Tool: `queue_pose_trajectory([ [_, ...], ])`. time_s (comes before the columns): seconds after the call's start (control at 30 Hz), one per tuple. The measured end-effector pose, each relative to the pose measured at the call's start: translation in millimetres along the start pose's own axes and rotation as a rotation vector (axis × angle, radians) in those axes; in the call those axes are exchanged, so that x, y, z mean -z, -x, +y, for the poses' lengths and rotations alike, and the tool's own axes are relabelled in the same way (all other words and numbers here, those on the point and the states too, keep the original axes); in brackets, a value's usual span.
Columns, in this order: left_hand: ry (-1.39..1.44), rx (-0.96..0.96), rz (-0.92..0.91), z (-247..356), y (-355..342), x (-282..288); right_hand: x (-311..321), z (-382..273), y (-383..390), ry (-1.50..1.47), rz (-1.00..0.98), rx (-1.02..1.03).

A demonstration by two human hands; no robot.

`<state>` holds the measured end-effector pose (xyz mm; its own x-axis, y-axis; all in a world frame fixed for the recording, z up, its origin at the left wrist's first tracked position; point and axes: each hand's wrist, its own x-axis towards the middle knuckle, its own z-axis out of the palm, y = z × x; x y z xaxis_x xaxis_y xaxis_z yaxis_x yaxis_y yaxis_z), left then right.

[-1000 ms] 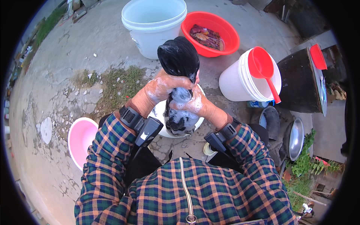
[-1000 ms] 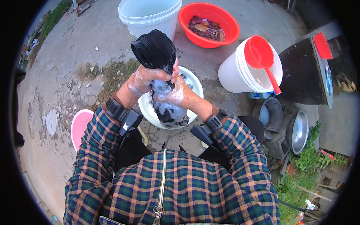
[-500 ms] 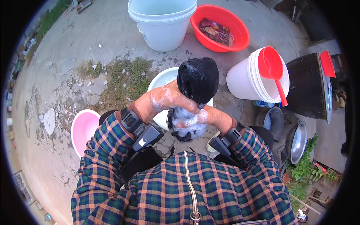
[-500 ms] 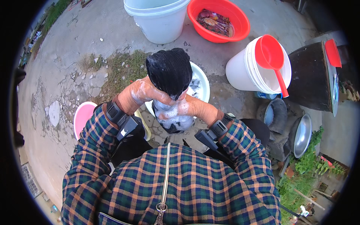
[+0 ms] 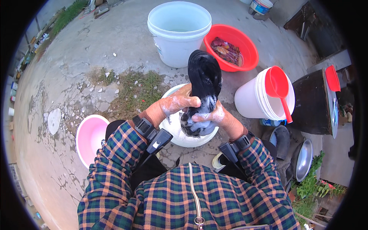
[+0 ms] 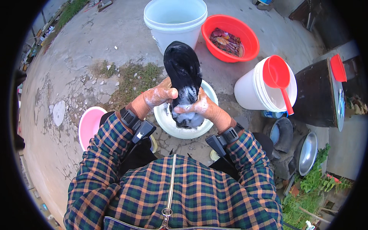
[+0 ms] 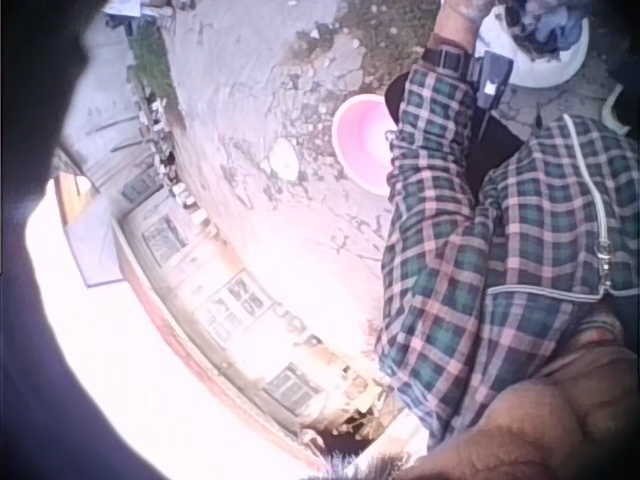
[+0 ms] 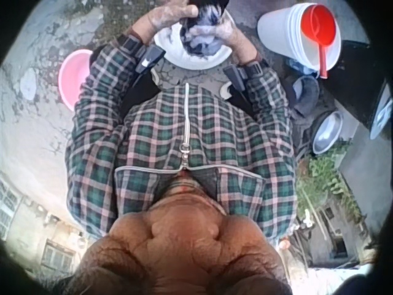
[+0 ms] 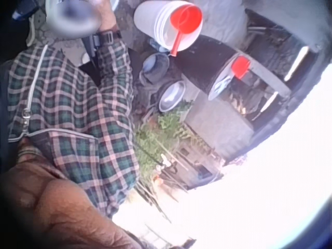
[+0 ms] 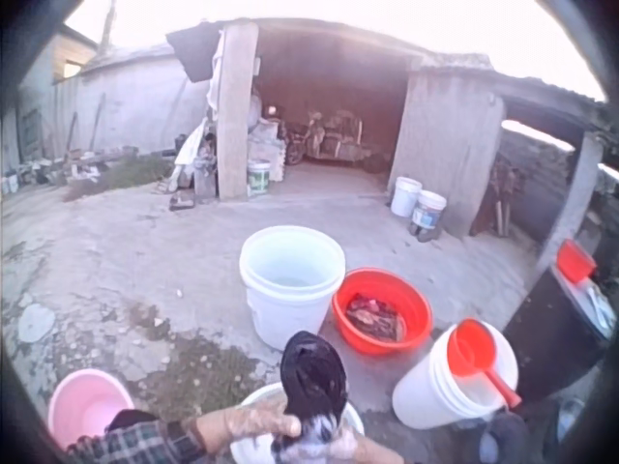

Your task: The person hand-washes a dark garment in a white basin filled with soapy water. They repeatedly scrub, wring, and rinse the fabric, then lift and squeeze it to remove excess water.

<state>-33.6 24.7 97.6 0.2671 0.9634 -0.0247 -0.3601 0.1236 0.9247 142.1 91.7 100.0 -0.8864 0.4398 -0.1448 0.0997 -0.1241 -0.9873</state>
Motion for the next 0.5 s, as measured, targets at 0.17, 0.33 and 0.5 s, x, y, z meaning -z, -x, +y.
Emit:
queue_pose_trajectory([
  [0.17,0.188,-0.066,-0.116,-16,-5,-3,2,-37,6,-0.242,0.011,0.129],
  [0.33,0.111,0.126,-0.194,-24,-3,-4,-2,-48,1,-0.456,0.137,0.226],
  [0.5,0.014,0.182,-0.14,-17,4,-11,-3,-45,-2,-0.437,0.181,0.204],
])
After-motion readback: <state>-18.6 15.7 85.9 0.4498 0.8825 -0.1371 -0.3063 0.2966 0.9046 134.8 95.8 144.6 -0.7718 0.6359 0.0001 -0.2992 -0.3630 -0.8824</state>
